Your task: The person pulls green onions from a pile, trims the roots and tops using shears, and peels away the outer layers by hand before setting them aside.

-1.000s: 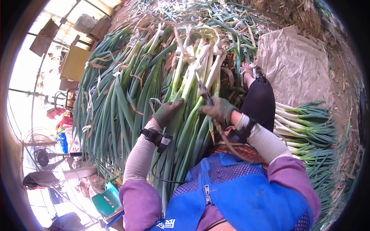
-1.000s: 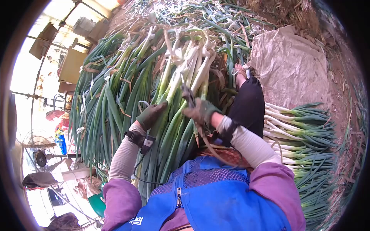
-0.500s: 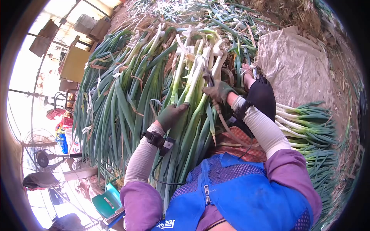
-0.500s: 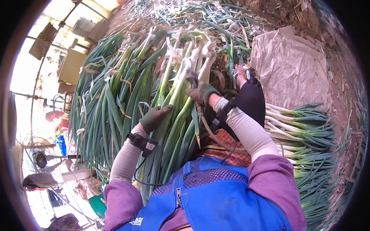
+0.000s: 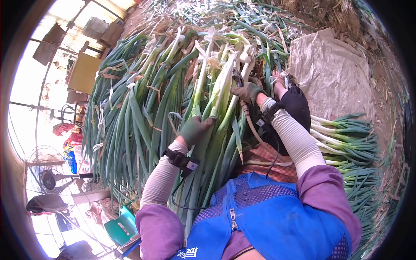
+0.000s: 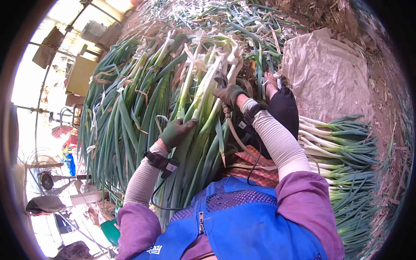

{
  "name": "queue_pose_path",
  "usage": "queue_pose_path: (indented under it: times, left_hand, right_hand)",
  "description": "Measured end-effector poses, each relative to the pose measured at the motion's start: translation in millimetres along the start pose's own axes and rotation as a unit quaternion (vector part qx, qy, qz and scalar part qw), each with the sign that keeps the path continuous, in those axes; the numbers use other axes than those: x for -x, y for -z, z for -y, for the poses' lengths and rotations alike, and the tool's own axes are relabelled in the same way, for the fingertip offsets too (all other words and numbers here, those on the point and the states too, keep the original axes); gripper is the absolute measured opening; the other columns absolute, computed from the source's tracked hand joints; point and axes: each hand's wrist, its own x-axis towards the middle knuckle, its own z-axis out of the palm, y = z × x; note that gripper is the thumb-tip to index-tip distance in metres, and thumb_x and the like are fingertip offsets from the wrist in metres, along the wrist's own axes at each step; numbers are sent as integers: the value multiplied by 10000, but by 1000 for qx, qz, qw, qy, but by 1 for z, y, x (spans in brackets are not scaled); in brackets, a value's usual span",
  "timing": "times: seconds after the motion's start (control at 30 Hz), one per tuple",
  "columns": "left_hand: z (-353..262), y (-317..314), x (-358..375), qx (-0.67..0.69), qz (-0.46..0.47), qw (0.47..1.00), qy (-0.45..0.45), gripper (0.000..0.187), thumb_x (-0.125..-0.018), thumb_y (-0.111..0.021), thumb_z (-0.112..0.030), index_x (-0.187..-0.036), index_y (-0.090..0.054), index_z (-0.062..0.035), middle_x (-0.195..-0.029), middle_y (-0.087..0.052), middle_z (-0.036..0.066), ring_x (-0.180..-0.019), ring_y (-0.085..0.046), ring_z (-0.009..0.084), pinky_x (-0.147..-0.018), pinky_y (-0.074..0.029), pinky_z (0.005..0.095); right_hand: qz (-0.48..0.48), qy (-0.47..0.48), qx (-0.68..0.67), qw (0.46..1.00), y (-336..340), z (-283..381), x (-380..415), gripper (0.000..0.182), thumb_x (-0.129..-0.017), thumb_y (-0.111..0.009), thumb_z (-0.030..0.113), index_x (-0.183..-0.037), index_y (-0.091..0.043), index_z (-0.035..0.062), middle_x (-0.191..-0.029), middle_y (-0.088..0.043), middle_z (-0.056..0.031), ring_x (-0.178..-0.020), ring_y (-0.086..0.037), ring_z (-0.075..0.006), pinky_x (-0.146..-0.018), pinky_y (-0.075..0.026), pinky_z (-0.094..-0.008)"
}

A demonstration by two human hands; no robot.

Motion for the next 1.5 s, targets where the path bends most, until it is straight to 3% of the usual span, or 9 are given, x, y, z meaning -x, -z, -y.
queue_pose_path:
  times: [0.07,0.13,0.23,0.4,0.57,0.8,1.1,1.47,1.5]
  left_hand:
    - [-1,5,0,4,38,999,29,638,-847,-619,-554,-1020,-672,58,-864,-689,198,-793,-674,273,-738,-513,369]
    - [-16,27,6,-13,86,993,80,561,-857,-641,-508,-1041,-678,20,-832,-691,108,-739,-638,181,-712,-503,328]
    - [-3,68,-15,-99,28,994,48,644,-817,-664,-552,-1075,-661,37,-954,-692,216,-908,-678,333,-800,-513,392]
    - [41,111,-78,-264,-289,919,34,655,-790,-712,-478,-1225,-588,-3,-1180,-635,215,-1102,-617,336,-939,-481,388]
    - [26,85,-104,-219,-205,930,213,613,-768,-686,-433,-1249,-570,-72,-1308,-566,190,-1169,-591,329,-987,-466,407]
    - [19,51,-107,-299,-226,913,162,428,-803,-656,-313,-1163,-601,-86,-1199,-618,219,-1122,-610,357,-946,-494,436]
    - [9,187,-76,-346,-270,895,82,434,-764,-617,-259,-1165,-648,-98,-1121,-674,185,-1056,-644,334,-931,-491,415]
    - [-21,204,103,93,-90,990,-53,405,-739,-677,-122,-1095,-619,63,-811,-681,107,-639,-660,190,-561,-537,293]
    - [-60,176,121,170,-6,984,46,403,-735,-695,-121,-1089,-608,51,-816,-667,86,-640,-647,179,-558,-538,297]
  right_hand:
    - [3,-162,-167,973,-3,50,55,476,-890,-560,440,-771,-598,-19,-580,-595,-200,-426,-582,-309,-420,-479,-423]
    - [-26,-68,-35,997,-7,42,65,494,-832,-612,458,-768,-610,-31,-597,-608,-179,-474,-598,-281,-473,-486,-398]
    - [-72,44,66,994,-18,26,89,510,-790,-627,486,-839,-635,-21,-639,-615,-131,-594,-618,-229,-580,-484,-369]
    - [-62,10,-29,998,-35,-13,108,442,-806,-700,465,-792,-557,47,-668,-556,-60,-580,-548,-161,-564,-461,-345]
    - [-53,-61,-91,993,-38,-22,108,492,-795,-713,473,-856,-560,9,-722,-588,-86,-603,-583,-154,-562,-480,-339]
    - [-89,-51,12,995,-42,-29,90,618,-759,-708,538,-940,-591,-41,-782,-642,-159,-710,-646,-249,-652,-509,-392]
    - [-84,-70,10,994,-41,-25,90,675,-754,-704,557,-1009,-576,-56,-804,-650,-169,-706,-662,-258,-630,-518,-380]
    - [-33,-22,-185,982,-45,-9,113,378,-859,-687,405,-942,-571,54,-744,-565,-18,-609,-549,-93,-523,-465,-286]
    - [-22,0,-200,980,-48,-8,114,353,-870,-679,389,-938,-569,61,-738,-556,-6,-607,-537,-82,-516,-459,-279]
